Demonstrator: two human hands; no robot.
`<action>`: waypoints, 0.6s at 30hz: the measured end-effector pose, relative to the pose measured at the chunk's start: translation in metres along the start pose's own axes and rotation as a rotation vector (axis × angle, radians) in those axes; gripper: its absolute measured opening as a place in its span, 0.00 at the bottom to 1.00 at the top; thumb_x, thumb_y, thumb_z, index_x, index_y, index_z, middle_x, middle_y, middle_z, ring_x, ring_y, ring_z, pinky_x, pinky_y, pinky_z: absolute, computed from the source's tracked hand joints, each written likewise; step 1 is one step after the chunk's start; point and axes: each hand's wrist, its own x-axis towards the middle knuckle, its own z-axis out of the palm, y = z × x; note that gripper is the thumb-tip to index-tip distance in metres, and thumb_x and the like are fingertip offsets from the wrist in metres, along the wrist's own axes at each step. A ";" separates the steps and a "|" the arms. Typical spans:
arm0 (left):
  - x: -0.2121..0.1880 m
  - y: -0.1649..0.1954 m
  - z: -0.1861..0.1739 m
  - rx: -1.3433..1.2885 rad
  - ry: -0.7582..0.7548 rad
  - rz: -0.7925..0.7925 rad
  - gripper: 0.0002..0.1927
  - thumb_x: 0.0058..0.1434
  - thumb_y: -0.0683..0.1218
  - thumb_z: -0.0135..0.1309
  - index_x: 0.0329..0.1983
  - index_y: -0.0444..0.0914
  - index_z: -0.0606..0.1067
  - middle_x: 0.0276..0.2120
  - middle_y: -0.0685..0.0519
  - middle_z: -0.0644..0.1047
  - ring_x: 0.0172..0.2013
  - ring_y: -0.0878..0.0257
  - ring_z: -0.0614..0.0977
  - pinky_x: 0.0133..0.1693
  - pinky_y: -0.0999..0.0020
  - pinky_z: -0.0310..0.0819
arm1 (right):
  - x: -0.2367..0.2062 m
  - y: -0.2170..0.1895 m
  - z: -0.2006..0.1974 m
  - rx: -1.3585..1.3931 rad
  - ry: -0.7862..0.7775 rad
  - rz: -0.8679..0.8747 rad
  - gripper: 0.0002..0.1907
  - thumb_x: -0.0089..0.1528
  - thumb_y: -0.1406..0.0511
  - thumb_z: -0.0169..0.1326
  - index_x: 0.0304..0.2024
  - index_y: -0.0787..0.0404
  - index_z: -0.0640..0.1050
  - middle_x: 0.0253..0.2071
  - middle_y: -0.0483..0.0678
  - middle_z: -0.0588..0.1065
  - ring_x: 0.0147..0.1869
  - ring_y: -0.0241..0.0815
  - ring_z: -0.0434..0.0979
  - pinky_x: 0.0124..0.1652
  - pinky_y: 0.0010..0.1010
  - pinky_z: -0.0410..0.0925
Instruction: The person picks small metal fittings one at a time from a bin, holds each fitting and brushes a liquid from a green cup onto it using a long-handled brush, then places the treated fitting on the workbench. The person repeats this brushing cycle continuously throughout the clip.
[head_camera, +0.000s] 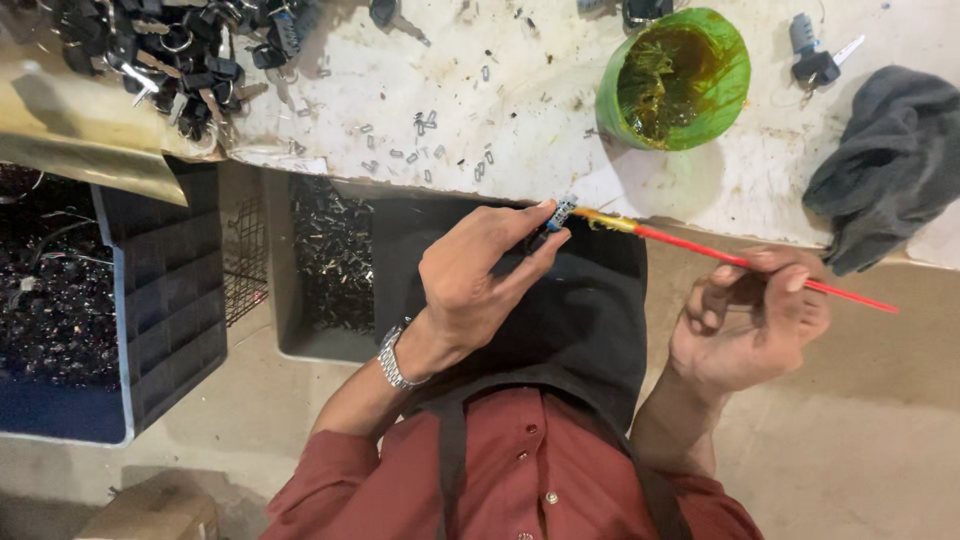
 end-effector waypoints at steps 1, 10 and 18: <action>-0.001 0.000 0.001 0.000 0.003 0.008 0.18 0.59 0.36 0.70 0.51 0.32 0.78 0.40 0.47 0.82 0.39 0.57 0.85 0.43 0.66 0.81 | 0.001 0.001 -0.001 -0.029 0.000 -0.019 0.18 0.80 0.59 0.52 0.42 0.67 0.71 0.32 0.54 0.71 0.23 0.38 0.63 0.21 0.25 0.53; -0.007 0.000 -0.032 0.133 0.058 -0.130 0.17 0.62 0.38 0.69 0.52 0.37 0.78 0.45 0.49 0.82 0.44 0.57 0.85 0.48 0.67 0.81 | 0.045 -0.013 0.018 -0.052 0.050 -0.208 0.18 0.76 0.59 0.55 0.56 0.69 0.73 0.41 0.55 0.74 0.26 0.36 0.67 0.24 0.24 0.57; 0.004 -0.015 -0.054 0.430 0.105 -0.157 0.14 0.65 0.40 0.62 0.54 0.41 0.79 0.59 0.50 0.73 0.64 0.47 0.69 0.66 0.52 0.62 | 0.058 -0.001 0.098 -0.978 -0.315 -0.414 0.58 0.55 0.55 0.75 0.74 0.65 0.53 0.68 0.58 0.59 0.70 0.52 0.58 0.67 0.39 0.58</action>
